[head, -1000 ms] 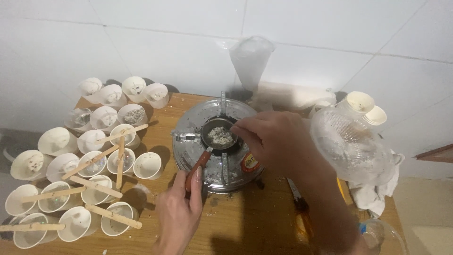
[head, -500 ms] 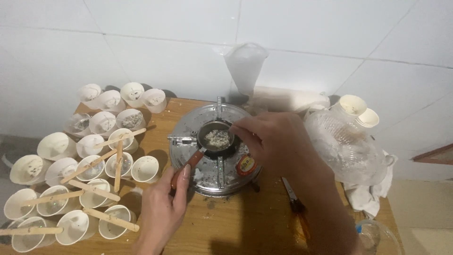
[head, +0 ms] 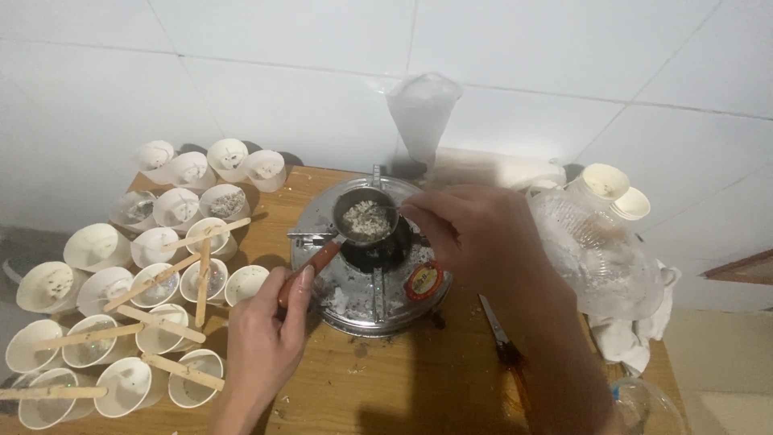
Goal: A person pours wax flakes into a small pot on a portable stove and stirs them as they melt.
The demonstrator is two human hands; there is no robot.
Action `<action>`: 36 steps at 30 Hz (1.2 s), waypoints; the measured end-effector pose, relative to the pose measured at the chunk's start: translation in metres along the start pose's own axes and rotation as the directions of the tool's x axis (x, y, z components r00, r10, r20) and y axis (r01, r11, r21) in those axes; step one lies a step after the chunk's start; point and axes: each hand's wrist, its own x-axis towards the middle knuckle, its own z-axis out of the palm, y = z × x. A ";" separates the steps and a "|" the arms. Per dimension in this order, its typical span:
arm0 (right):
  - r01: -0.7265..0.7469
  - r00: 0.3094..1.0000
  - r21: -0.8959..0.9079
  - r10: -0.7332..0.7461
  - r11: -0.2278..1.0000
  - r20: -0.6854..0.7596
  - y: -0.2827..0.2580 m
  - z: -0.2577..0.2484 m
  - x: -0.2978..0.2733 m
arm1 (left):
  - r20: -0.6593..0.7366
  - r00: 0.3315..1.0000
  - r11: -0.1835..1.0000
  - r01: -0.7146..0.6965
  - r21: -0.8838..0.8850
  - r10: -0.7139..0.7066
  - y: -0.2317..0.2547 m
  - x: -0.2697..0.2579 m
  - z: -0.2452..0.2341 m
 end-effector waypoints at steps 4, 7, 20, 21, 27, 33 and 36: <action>-0.043 0.999 -0.005 0.044 0.999 0.027 0.001 -0.001 -0.002 | 0.027 1.000 0.999 0.016 -0.032 -0.015 0.002 -0.005 0.002; -0.074 0.993 -0.002 0.074 0.997 0.089 0.004 -0.002 -0.003 | -0.016 0.999 0.998 -0.031 0.048 0.032 -0.001 -0.012 0.009; -0.211 0.935 0.042 0.190 0.976 0.300 0.005 0.013 -0.008 | -0.025 0.999 0.999 0.030 0.039 -0.029 -0.016 -0.026 0.027; -0.189 0.939 0.099 0.150 0.977 0.309 0.005 0.011 -0.007 | -0.008 0.997 0.997 0.070 0.039 -0.070 -0.016 -0.026 0.027; -0.139 0.968 -0.065 0.149 0.988 0.202 0.014 0.012 -0.012 | -0.033 0.999 0.989 0.012 0.145 -0.007 -0.025 -0.026 0.032; -0.199 0.911 0.053 0.164 0.979 0.378 0.003 0.010 -0.006 | -0.026 1.000 0.967 0.006 0.254 0.000 -0.025 -0.028 0.033; -0.224 0.910 0.011 0.206 0.974 0.359 0.003 0.002 -0.008 | -0.033 0.999 0.968 -0.015 0.252 0.024 -0.021 -0.027 0.032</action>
